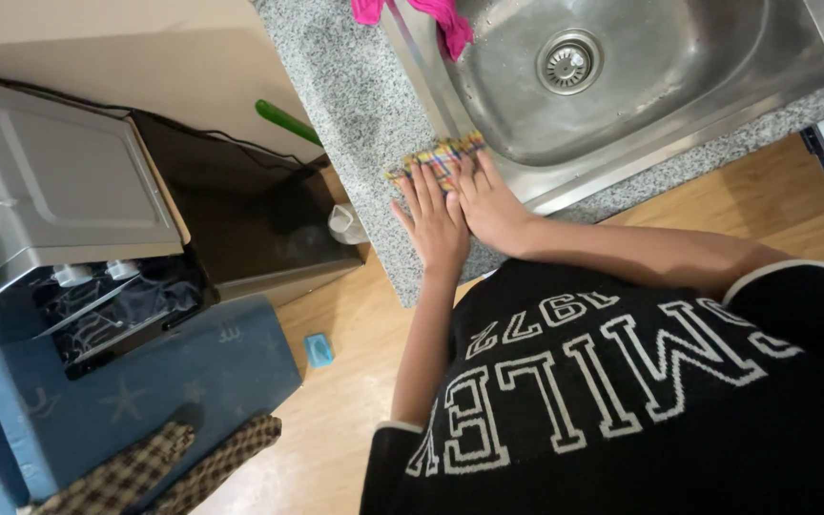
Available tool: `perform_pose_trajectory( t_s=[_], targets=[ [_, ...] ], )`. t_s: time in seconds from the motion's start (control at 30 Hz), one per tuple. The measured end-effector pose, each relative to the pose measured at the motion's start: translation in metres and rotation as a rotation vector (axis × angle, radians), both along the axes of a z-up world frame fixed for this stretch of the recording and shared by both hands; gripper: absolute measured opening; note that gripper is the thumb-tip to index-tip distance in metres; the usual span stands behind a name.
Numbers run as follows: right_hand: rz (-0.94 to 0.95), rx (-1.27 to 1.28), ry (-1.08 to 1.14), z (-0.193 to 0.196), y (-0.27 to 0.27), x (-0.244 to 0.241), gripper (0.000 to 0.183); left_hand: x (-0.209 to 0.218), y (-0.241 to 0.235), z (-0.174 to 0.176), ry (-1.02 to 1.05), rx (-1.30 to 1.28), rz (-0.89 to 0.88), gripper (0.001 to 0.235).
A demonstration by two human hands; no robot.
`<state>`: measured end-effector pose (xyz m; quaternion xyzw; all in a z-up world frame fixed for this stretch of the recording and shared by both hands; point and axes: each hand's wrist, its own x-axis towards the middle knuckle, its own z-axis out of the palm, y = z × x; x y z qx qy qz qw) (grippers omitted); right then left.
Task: The person wipes a granite kitchen countertop with a patterned cloth, moving from the area beside the sink to the sink's edge. They then rinse the cloth under running water in the sink.
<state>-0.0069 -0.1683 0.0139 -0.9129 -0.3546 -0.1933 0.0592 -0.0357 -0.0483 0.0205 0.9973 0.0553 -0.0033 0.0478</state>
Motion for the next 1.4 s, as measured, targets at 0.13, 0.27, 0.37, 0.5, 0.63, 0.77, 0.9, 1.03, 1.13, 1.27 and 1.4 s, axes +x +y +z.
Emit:
perform_pose_trajectory(
  t_s=[0.13,0.27,0.37,0.5,0.63,0.77,0.9,1.03,1.13,1.27,1.4],
  targets=[
    [0.088,-0.036,-0.002,-0.016,-0.014,-0.006,0.053,-0.022,-0.003,-0.002,0.076,-0.113,0.022,0.062],
    [0.025,0.003,0.188,-0.005,-0.025,0.001,0.065,-0.024,-0.015,-0.009,0.051,-0.079,0.103,0.062],
    [-0.019,0.019,0.338,-0.007,-0.031,0.004,0.078,-0.016,-0.025,-0.019,-0.049,-0.08,0.092,0.061],
    [-0.006,0.107,0.452,-0.012,-0.037,0.009,0.076,0.001,-0.021,-0.039,-0.175,-0.036,0.024,0.067],
    [-0.011,0.148,0.406,-0.017,-0.03,0.027,0.078,0.021,-0.016,-0.032,-0.188,0.111,0.041,0.066],
    [-0.025,0.206,0.352,-0.02,-0.022,0.05,0.071,0.047,-0.007,-0.031,-0.21,0.038,0.066,0.064],
    [-0.044,0.2,0.37,-0.026,-0.012,0.077,0.076,0.077,0.005,-0.034,-0.19,0.039,0.064,0.061],
    [-0.063,0.233,0.401,-0.023,0.0,0.106,0.077,0.11,0.015,-0.032,-0.184,0.046,0.054,0.059],
    [-0.081,0.232,0.39,-0.025,0.006,0.124,0.077,0.131,0.022,-0.033,-0.133,0.103,0.057,0.06],
    [-0.127,0.099,0.554,0.007,0.011,0.145,0.071,0.153,0.027,-0.038,-0.218,0.126,0.05,0.059],
    [-0.148,-0.051,0.749,0.038,0.014,0.156,0.071,0.163,0.03,-0.043,-0.232,0.189,0.082,0.058]
  ],
)
